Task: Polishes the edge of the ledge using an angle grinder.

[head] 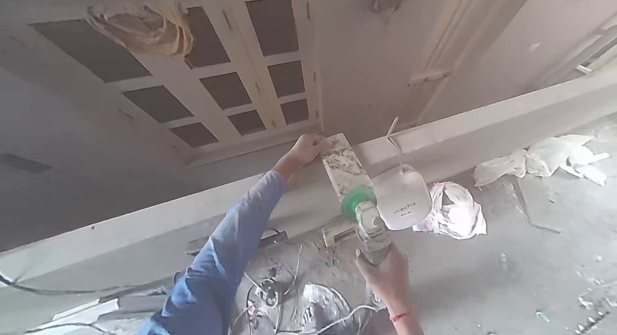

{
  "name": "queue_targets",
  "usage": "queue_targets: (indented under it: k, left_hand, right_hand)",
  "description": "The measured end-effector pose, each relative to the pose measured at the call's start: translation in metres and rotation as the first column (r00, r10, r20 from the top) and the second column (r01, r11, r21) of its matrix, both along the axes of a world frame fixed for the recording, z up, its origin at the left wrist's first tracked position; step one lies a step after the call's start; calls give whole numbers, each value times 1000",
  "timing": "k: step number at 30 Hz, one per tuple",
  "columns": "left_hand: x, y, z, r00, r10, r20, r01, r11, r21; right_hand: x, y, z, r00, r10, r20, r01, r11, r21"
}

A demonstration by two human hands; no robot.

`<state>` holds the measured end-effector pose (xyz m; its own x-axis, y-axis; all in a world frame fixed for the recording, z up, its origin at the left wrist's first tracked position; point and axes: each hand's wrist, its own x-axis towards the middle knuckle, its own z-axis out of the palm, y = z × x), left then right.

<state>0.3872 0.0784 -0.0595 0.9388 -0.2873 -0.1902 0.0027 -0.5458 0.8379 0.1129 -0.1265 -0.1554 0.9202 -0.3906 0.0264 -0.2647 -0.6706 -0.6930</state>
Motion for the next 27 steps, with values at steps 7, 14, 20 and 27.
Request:
queue_targets:
  k: [7, 14, 20, 27]
  left_hand:
    - [28, 11, -36, 999, -46, 4, 46, 991, -124]
    - [30, 15, -36, 998, -65, 8, 66, 987, -145]
    - [30, 16, -34, 997, -73, 2, 73, 988, -134]
    - [28, 16, -31, 998, -69, -14, 65, 984, -166]
  right_hand:
    - [1, -9, 27, 995, -26, -96, 28, 999, 16]
    - [4, -8, 50, 982, -55, -180, 53, 998, -17]
    - [3, -4, 61, 967, 3, -255, -31, 994, -104]
    - [5, -12, 78, 951, -44, -307, 26, 998, -62]
